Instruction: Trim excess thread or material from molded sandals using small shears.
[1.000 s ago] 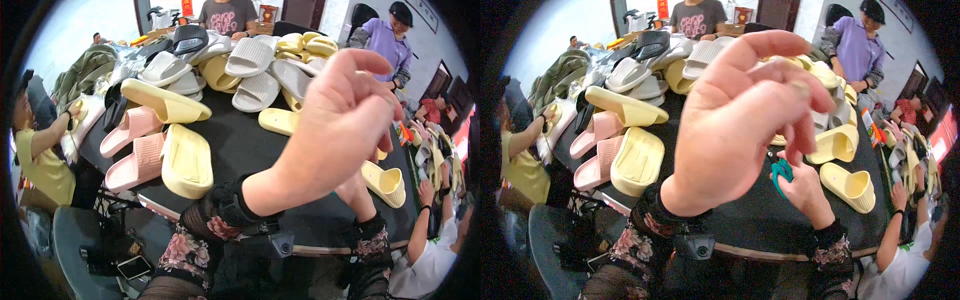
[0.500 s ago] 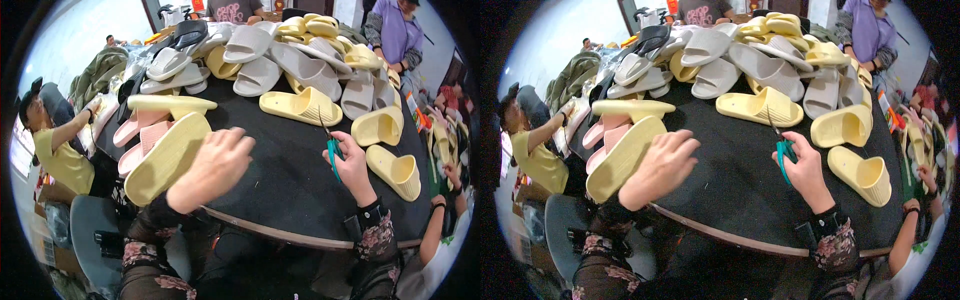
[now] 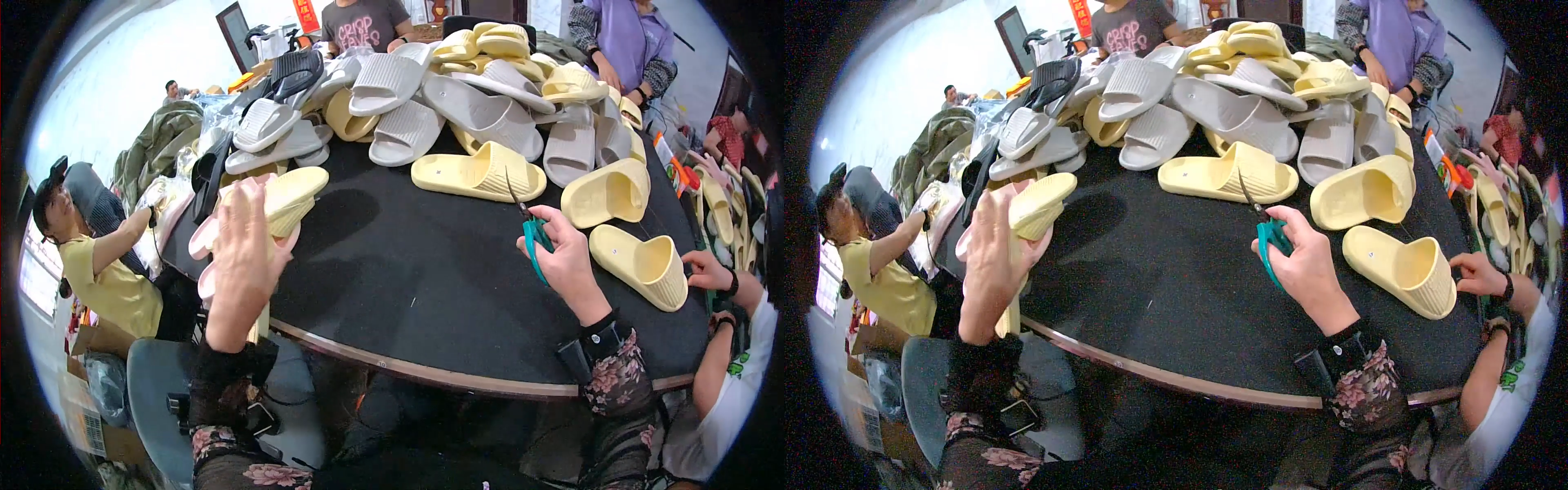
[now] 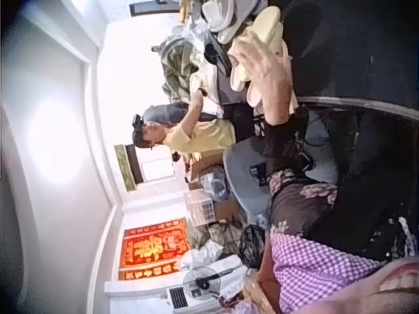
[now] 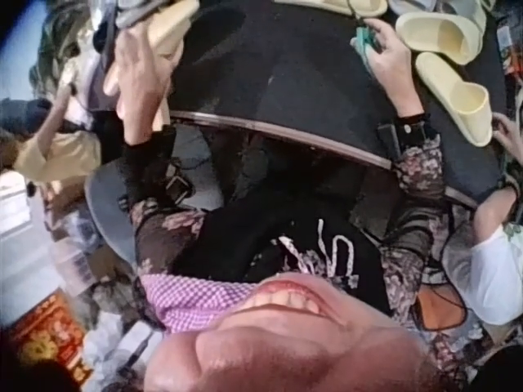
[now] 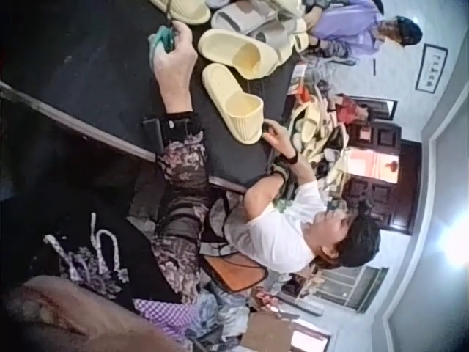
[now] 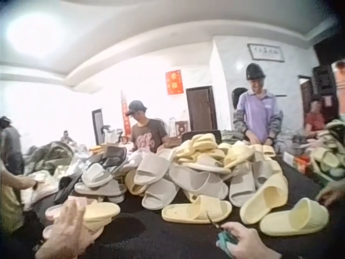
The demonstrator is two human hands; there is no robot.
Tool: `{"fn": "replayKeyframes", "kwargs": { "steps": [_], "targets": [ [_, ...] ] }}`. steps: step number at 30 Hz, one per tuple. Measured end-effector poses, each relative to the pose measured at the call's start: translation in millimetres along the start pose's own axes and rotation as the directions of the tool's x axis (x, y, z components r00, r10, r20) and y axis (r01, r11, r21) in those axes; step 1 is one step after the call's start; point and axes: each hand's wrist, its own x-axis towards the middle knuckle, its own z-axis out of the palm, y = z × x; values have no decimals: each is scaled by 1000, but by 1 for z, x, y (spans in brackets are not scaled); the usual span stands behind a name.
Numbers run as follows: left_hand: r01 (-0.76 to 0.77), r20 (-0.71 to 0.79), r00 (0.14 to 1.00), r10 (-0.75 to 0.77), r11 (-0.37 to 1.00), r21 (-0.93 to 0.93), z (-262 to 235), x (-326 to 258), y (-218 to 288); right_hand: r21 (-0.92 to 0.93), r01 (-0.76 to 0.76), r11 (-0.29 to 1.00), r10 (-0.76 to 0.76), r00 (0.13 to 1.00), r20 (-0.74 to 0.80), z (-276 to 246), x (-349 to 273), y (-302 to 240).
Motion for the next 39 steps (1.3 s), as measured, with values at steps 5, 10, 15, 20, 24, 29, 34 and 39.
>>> {"fn": "replayKeyframes", "kwargs": {
  "steps": [5,10,15,20,24,29,34,39],
  "targets": [
    [96,24,995,-93,956,-275,-23,-12,-30,-12,64,998,-64,998,3,-2,-2,0],
    [174,91,985,-149,851,-495,-38,8,-37,33,61,998,-59,997,-44,-4,0,-4],
    [32,89,996,28,790,-612,-76,44,-6,109,48,993,-40,996,-81,-10,0,-14],
    [-142,-30,983,179,659,-739,-116,87,36,181,25,983,-4,993,-117,-16,0,-21],
    [-235,-35,933,357,536,-811,-128,114,64,254,96,962,-49,981,-186,-24,5,-22],
    [-304,17,819,574,458,-836,-88,156,115,308,10,951,48,982,-180,-35,6,-18],
    [-402,20,667,745,382,-832,-19,184,187,302,-122,945,209,938,-277,-42,14,-8],
    [-581,-320,789,525,465,-668,27,161,212,398,-81,914,254,879,-405,-49,19,11]
  ]
}}
